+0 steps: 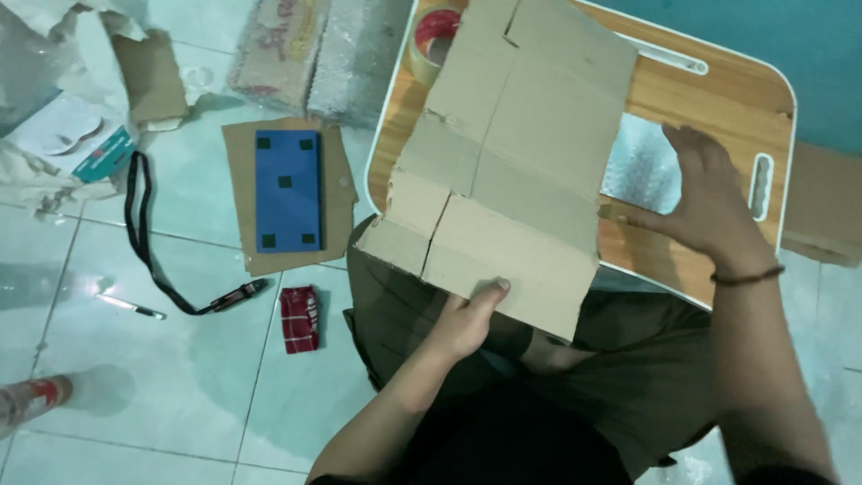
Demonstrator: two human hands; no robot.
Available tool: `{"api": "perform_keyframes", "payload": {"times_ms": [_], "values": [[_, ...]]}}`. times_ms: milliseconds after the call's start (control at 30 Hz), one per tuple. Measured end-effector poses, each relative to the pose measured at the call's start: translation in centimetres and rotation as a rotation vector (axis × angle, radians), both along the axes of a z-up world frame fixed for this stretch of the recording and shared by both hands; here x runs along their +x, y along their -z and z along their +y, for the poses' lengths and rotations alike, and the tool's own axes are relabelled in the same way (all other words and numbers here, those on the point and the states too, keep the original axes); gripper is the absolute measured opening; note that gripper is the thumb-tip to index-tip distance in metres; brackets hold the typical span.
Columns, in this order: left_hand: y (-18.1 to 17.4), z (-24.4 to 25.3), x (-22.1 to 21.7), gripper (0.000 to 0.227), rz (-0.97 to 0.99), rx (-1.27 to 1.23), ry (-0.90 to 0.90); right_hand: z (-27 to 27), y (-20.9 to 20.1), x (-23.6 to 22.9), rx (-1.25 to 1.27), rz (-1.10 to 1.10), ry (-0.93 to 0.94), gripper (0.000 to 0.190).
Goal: The person wraps a small item in bubble wrap and then folds a piece of cardboard around it to create a secure package, finishing by taping the edges.
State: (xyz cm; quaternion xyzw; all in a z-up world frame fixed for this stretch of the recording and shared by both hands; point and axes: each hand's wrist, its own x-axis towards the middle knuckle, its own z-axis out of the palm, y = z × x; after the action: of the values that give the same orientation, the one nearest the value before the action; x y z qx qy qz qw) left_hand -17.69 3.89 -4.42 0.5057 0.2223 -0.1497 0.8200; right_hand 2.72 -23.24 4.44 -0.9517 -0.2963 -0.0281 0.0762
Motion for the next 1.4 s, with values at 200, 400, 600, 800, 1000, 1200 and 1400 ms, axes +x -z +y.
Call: {"api": "perform_keyframes", "payload": {"times_ms": [200,400,600,800,1000,1200,1400], "values": [[-0.3,0.8,-1.2,0.067,-0.022,0.06,0.062,0.8,2.3,6.0,-0.162,0.241,0.071,0.149],[-0.8,0.6,-1.8,0.064,0.041,-0.002,0.011,1.2,0.8,5.4,-0.14,0.203,0.058,0.139],[-0.8,-0.4,-1.6,0.069,0.111,-0.133,-0.042,-0.8,-1.2,3.7,-0.286,-0.087,0.057,0.136],[-0.6,-2.0,-0.8,0.055,0.103,-0.283,-0.148,-11.3,-2.1,1.6,-0.264,-0.334,0.062,0.11],[-5.3,-5.0,2.2,0.094,0.245,-0.05,0.108,-21.0,0.4,-1.1,0.222,0.316,0.528,0.107],[-0.8,-10.3,2.1,0.051,0.125,-0.304,-0.02,-19.4,-3.6,-6.8,0.414,0.225,0.57,0.107],[-0.6,-15.5,4.0,0.062,0.023,-0.709,-0.07,-17.6,-6.8,-7.8,0.219,-0.162,0.125,0.11]]}}
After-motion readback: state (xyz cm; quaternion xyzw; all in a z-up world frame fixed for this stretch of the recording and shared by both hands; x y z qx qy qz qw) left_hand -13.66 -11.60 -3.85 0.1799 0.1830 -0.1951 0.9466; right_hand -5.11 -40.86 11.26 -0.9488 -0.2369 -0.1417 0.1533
